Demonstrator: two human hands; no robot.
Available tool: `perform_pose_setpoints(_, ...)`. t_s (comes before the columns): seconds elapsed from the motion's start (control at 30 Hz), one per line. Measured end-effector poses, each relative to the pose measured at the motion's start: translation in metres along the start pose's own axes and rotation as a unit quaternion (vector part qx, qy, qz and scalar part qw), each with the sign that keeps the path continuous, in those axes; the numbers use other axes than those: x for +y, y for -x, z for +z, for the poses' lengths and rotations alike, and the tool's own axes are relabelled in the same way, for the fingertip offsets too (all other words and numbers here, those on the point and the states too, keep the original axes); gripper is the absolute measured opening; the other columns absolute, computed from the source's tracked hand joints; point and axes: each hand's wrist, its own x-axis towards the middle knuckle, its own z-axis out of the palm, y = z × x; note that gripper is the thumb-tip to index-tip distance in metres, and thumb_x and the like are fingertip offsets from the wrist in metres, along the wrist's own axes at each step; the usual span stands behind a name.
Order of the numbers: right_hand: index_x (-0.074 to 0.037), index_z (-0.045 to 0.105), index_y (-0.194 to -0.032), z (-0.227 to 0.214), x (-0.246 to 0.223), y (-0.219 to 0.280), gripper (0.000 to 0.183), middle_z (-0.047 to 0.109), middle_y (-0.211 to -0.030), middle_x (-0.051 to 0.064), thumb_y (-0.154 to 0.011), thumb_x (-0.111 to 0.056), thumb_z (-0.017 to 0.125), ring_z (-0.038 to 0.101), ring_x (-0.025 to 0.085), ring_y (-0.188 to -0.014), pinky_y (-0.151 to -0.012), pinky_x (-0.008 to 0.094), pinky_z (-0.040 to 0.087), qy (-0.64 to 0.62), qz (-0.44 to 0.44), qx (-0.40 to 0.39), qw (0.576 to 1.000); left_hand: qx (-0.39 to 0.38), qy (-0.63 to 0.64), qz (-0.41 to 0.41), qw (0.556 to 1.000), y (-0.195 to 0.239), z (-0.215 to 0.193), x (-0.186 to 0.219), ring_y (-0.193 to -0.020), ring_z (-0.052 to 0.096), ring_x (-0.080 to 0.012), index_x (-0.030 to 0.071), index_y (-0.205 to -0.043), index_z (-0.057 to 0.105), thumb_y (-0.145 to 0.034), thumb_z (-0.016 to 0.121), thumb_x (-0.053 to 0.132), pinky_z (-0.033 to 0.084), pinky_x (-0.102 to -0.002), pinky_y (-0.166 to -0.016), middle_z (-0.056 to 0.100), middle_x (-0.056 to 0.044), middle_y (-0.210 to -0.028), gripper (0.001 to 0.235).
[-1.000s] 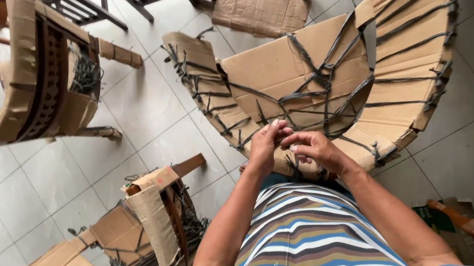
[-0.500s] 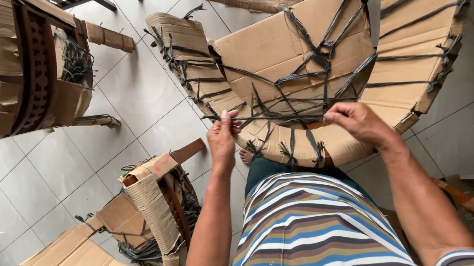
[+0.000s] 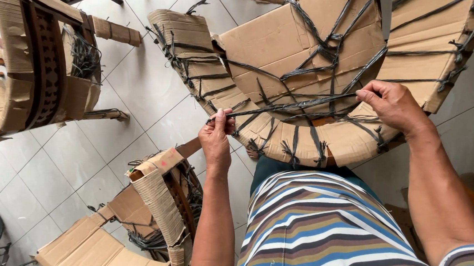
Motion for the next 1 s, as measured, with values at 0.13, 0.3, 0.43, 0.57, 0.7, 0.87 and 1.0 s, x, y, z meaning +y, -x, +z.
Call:
perform_pose_setpoints(0.13,-0.011,0.076,-0.104,0.006,-0.010,-0.004,0.030,0.076,-0.099,0.006,-0.105,-0.035,0.059,0.066,0.025,-0.093,-0.079,0.040,0.046,0.102,-0.009,0.027,0.994,-0.022,-0.032,0.024,0.999,0.007,0.009,0.006,-0.077,0.066,-0.0095,0.007,-0.102,0.078,-0.102,0.064,0.028,0.055,-0.024,-0.075,0.069,-0.002,-0.078,0.025)
perform_pose_setpoints(0.3,-0.004,0.057,-0.146,0.052,-0.025,-0.015,0.049,0.060,-0.139,0.021,-0.098,-0.015,0.065,0.050,0.041,-0.137,-0.119,0.053,0.033,0.054,-0.380,0.052,0.922,-0.077,-0.079,0.029,0.993,0.027,0.042,0.015,-0.065,0.065,-0.0054,0.009,-0.102,0.080,-0.100,0.071,0.028,0.055,-0.019,-0.068,0.075,-0.005,-0.073,0.022)
perform_pose_setpoints(0.43,-0.007,0.049,-0.149,0.088,-0.091,0.002,0.055,0.053,-0.147,0.024,-0.099,-0.025,0.061,0.041,0.044,-0.144,-0.121,0.059,0.028,0.021,-0.325,-0.101,0.940,-0.114,-0.078,0.034,0.990,0.026,0.057,0.009,-0.066,0.066,-0.0056,0.008,-0.103,0.081,-0.101,0.070,0.029,0.056,-0.019,-0.068,0.075,-0.006,-0.074,0.023)
perform_pose_setpoints(0.57,-0.010,0.071,-0.110,0.108,-0.088,-0.008,0.018,0.068,-0.106,0.014,-0.103,-0.024,0.062,0.062,0.036,-0.108,-0.098,0.051,0.046,-0.075,-0.362,-0.112,0.923,-0.128,-0.071,0.047,0.988,0.020,0.059,0.020,-0.067,0.067,-0.0061,0.010,-0.104,0.081,-0.102,0.068,0.031,0.057,-0.019,-0.069,0.076,-0.006,-0.074,0.024)
perform_pose_setpoints(0.7,-0.006,0.071,-0.097,0.082,-0.101,0.004,0.027,0.064,-0.065,0.003,-0.107,-0.026,0.056,0.052,0.011,-0.064,-0.063,0.027,0.045,-0.234,-0.252,-0.199,0.918,-0.086,-0.007,0.054,0.995,0.019,0.052,0.035,-0.065,0.068,-0.0066,0.008,-0.104,0.080,-0.103,0.066,0.032,0.056,-0.020,-0.066,0.074,-0.006,-0.073,0.028)
perform_pose_setpoints(0.87,-0.004,0.068,-0.094,0.046,-0.110,0.021,0.025,0.040,-0.060,-0.007,-0.108,-0.021,0.057,0.036,0.003,-0.056,-0.051,0.018,0.032,-0.270,-0.242,-0.175,0.915,-0.047,0.027,0.059,0.997,-0.001,0.027,0.016,-0.063,0.068,-0.0074,0.006,-0.105,0.079,-0.104,0.065,0.032,0.055,-0.018,-0.063,0.075,-0.007,-0.074,0.029)
perform_pose_setpoints(1.0,-0.007,0.073,-0.089,0.043,-0.085,0.016,0.021,0.044,-0.055,-0.005,-0.104,-0.020,0.065,0.038,0.006,-0.056,-0.053,0.022,0.034,-0.179,-0.243,-0.105,0.947,-0.044,0.014,0.048,0.998,-0.001,0.015,0.008,-0.063,0.067,-0.0077,0.006,-0.102,0.079,-0.103,0.065,0.031,0.054,-0.018,-0.062,0.073,-0.007,-0.072,0.028)
